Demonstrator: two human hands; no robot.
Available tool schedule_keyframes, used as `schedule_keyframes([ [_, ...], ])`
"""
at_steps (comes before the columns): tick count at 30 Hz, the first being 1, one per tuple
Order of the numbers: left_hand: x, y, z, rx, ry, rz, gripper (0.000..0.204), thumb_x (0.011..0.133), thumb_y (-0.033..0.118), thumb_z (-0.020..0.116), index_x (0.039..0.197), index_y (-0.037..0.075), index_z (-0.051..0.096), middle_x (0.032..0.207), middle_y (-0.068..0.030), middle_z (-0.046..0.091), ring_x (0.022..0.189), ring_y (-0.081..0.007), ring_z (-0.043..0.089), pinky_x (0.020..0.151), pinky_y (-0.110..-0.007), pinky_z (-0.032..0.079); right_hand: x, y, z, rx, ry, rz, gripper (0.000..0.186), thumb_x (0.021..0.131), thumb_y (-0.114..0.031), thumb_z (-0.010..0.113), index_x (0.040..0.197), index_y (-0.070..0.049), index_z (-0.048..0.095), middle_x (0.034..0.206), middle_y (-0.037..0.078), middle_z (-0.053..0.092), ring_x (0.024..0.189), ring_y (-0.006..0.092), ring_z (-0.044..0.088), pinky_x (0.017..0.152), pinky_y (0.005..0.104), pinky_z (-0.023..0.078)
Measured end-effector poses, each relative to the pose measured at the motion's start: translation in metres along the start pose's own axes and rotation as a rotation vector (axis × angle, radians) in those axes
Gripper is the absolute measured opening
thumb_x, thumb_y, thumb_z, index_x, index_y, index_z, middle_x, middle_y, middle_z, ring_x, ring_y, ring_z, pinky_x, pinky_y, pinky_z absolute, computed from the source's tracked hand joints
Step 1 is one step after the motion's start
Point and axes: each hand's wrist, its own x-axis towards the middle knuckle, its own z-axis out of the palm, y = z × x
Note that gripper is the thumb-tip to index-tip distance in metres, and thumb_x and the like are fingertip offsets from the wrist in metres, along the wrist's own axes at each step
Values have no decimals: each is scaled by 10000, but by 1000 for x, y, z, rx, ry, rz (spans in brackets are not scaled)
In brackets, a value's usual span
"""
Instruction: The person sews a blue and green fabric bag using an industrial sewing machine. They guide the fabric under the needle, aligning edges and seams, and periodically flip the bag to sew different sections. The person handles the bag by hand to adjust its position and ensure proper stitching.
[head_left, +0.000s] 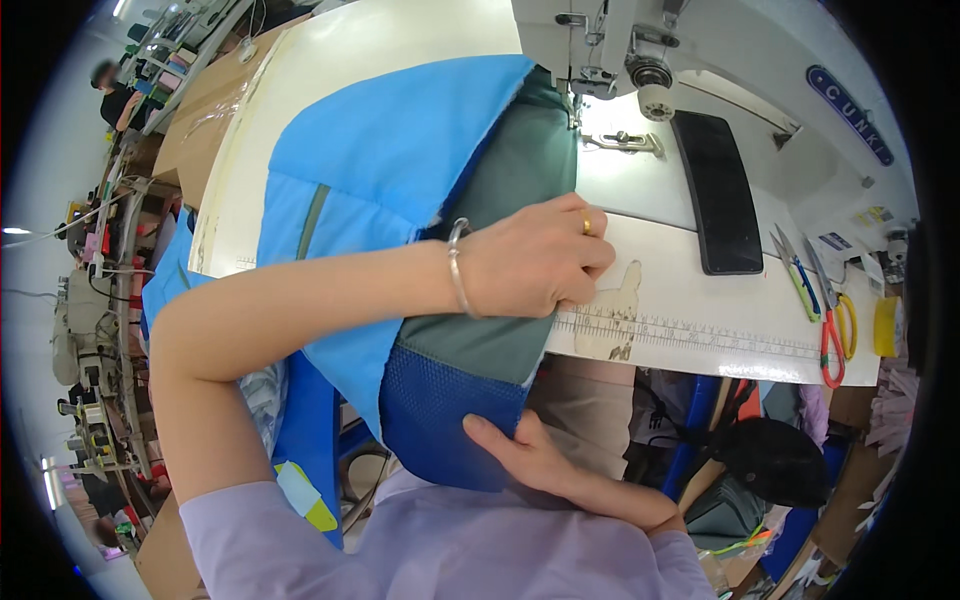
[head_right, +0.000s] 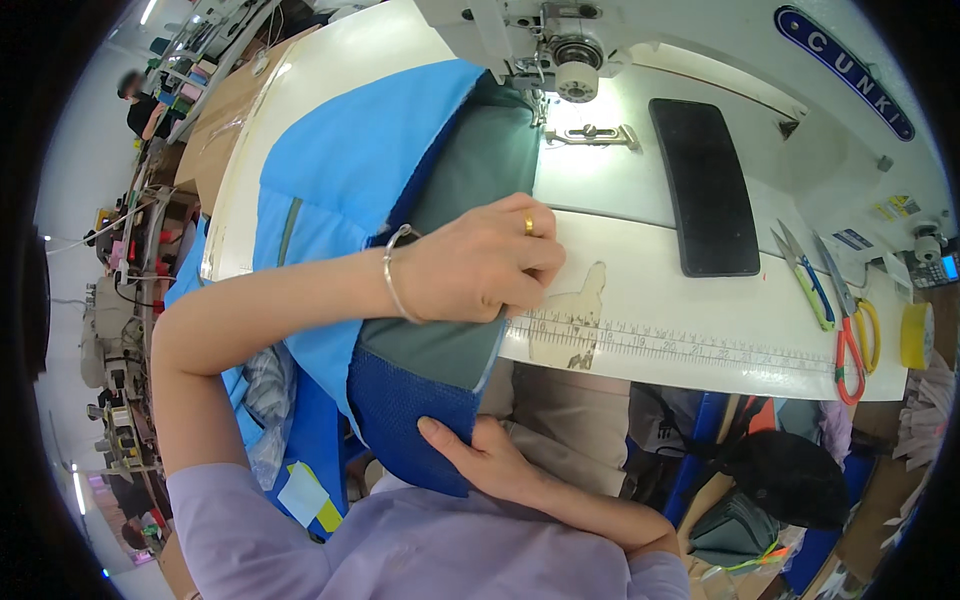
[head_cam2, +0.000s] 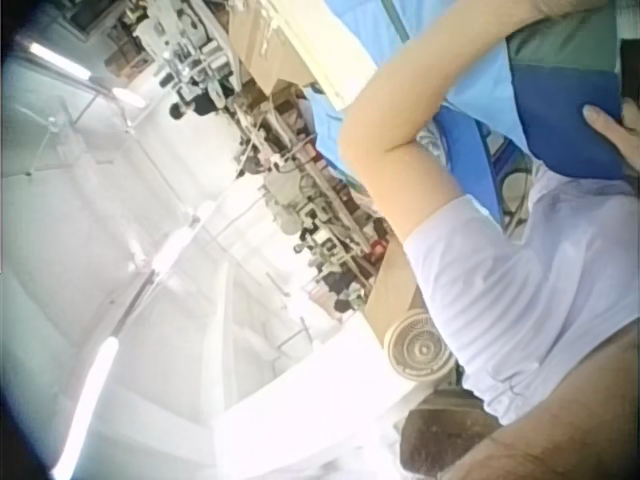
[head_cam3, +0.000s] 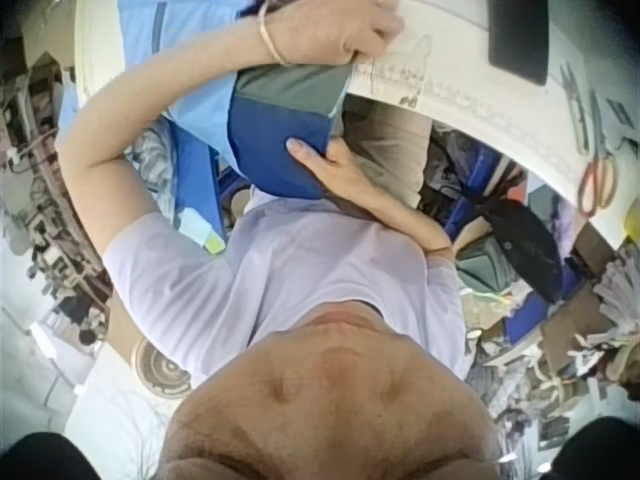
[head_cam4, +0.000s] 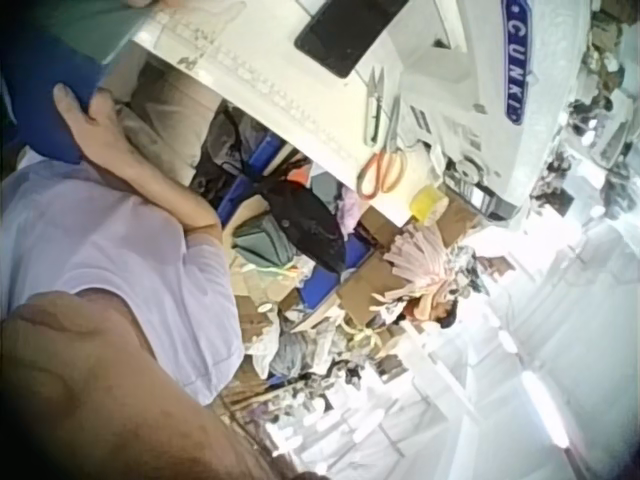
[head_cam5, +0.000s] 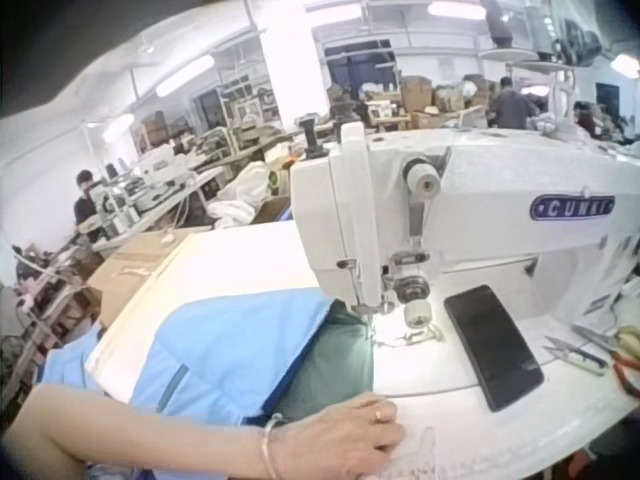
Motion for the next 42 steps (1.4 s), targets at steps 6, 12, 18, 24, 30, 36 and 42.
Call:
schedule_keyframes([
  [6,-5,18,-1,440,145,-127,363,656,7,723,1005,61,639,1014,-93,601,922,-275,581,945,-447,488,-2,7,-5,0,-34,24,439,1078,-326,594,1283,59,636,1156,94,714,1041,127,633,904,294,529],
  [12,-30,32,-12,350,90,-428,447,796,120,774,1219,42,654,1200,-102,628,1081,-341,612,1050,-499,488,-1,7,-6,-30,-95,26,395,1052,-266,643,1270,63,642,1171,106,723,1046,130,643,913,296,532],
  [18,-38,30,-23,318,26,-384,581,834,159,766,1381,58,600,1432,-133,572,1308,-375,544,1109,-476,471,-2,5,1,-228,-2,-14,377,1039,-277,659,1238,43,669,1103,100,748,971,135,667,864,308,554],
  [24,-39,27,-26,216,-24,-414,579,840,199,762,1375,46,600,1452,-150,562,1311,-379,545,1094,-480,484,-19,12,4,-58,-21,-80,316,1015,-236,699,1193,25,689,1059,70,746,942,116,663,806,293,551],
  [30,-27,22,-30,228,-37,-412,533,806,208,791,1287,34,640,1367,-134,599,1236,-339,582,1030,-445,522,-18,34,-4,-26,36,-116,261,990,-199,740,1127,20,695,899,31,707,823,81,622,703,266,509],
  [36,-20,6,-36,239,-21,-401,522,780,217,815,1239,36,646,1298,-131,620,1195,-325,603,1010,-436,529,-4,24,-15,2,-8,-140,273,998,-171,724,1176,31,677,976,56,720,893,106,656,776,284,541],
  [42,-10,-18,-39,308,-8,-385,505,775,227,820,1213,42,651,1258,-110,629,1154,-308,633,993,-425,535,14,5,-24,190,-5,-180,387,1009,-138,692,1335,41,584,1188,112,699,1071,166,670,909,328,567],
])
